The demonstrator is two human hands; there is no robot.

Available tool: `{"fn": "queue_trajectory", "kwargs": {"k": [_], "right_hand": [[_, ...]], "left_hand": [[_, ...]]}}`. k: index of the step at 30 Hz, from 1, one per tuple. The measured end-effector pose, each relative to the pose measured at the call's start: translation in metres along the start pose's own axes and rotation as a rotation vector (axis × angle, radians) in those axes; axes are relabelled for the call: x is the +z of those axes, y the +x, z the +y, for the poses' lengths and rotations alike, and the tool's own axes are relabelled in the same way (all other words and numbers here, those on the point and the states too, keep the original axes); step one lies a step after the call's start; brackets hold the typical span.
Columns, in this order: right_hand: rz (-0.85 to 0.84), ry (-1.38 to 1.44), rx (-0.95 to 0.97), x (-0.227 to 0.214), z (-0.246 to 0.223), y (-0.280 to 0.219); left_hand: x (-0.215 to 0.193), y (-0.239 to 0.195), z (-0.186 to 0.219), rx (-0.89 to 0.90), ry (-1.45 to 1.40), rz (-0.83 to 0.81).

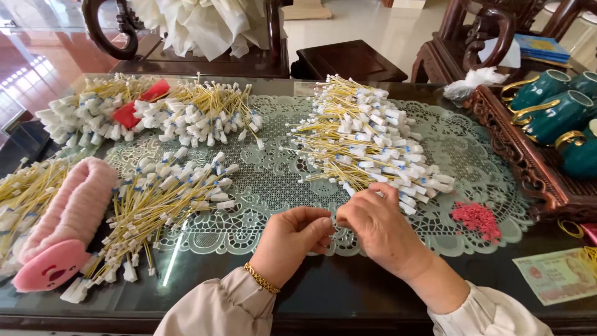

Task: Assemble small decorative products by attaching white-tipped sticks to a central wire

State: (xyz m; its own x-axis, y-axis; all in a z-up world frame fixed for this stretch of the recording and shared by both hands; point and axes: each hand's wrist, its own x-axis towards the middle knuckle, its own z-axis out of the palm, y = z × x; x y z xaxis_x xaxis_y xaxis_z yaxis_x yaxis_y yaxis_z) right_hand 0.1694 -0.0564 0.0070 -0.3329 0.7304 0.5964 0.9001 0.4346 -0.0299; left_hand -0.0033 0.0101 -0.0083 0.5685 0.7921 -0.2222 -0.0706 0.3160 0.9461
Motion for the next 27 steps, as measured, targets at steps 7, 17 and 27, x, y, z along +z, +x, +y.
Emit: {"fn": "queue_trajectory", "kwargs": {"k": [7,17,27], "right_hand": [[-0.033,-0.003,-0.018,-0.004,-0.001,-0.003],[-0.254,-0.252,0.421,-0.019,0.009,-0.065],[-0.045,0.055,0.277,-0.012,0.002,-0.038]], "left_hand": [[-0.001,0.004,0.001,-0.037,0.057,-0.016],[-0.041,0.013,0.011,0.091,0.412,0.181],[-0.045,0.013,-0.003,0.111,0.238,0.083]]}}
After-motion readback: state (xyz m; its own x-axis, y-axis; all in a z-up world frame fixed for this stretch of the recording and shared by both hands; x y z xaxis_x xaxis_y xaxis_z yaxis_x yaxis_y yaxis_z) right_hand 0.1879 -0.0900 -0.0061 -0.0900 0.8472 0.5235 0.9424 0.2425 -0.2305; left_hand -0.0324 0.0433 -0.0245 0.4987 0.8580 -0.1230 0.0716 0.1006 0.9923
